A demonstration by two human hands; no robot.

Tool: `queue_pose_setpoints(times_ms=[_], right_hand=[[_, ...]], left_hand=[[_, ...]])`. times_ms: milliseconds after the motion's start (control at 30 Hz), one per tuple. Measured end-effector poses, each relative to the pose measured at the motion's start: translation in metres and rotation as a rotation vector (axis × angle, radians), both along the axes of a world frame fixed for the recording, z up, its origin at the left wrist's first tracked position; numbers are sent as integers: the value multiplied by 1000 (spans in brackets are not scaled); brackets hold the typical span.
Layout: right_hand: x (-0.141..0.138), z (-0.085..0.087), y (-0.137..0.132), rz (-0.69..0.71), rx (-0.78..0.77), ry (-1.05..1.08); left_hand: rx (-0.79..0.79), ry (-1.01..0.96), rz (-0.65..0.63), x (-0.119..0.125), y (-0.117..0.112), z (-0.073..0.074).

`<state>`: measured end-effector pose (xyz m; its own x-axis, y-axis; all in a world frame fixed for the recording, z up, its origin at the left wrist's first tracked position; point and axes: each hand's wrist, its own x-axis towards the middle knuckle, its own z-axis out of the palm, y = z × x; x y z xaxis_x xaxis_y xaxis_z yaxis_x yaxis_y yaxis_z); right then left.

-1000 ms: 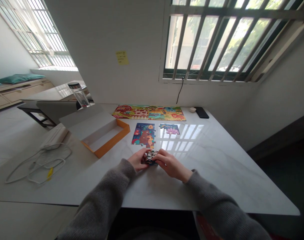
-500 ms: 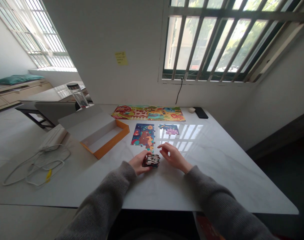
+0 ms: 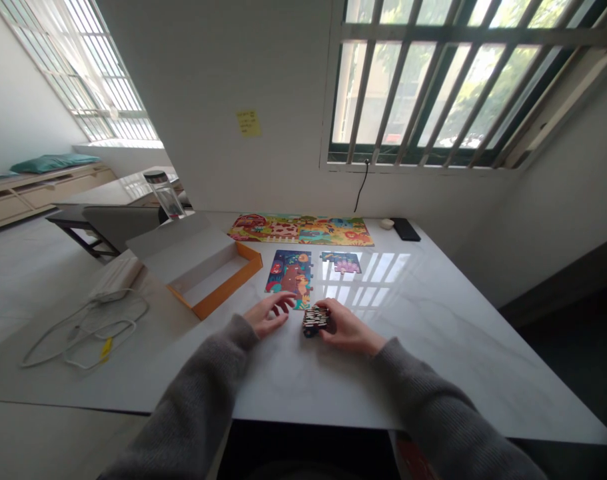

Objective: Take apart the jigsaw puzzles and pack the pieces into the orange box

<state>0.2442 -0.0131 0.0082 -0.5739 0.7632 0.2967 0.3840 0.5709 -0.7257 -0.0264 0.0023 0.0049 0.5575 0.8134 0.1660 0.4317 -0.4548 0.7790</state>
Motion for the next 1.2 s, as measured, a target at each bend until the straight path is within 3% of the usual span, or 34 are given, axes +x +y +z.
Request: queue_pose_setpoints(times_ms=[100, 200, 333, 633, 767, 1000, 1200], right_hand=[[4, -3, 1, -26, -57, 18], [4, -3, 1, -27, -79, 15], [3, 1, -1, -18, -78, 6], [3, 1, -2, -29, -74, 29], [3, 1, -2, -24, -82, 32], [5, -1, -2, -23, -74, 19], [5, -3, -1, -29, -64, 16]], left_hand=[[261, 301, 134, -22, 31, 7], [349, 577, 154, -34, 65, 11], [325, 728, -27, -35, 93, 12], [522, 872, -114, -20, 85, 8], [512, 870, -72, -17, 87, 8], [434, 628, 42, -32, 94, 2], [410, 702, 62, -26, 97, 6]])
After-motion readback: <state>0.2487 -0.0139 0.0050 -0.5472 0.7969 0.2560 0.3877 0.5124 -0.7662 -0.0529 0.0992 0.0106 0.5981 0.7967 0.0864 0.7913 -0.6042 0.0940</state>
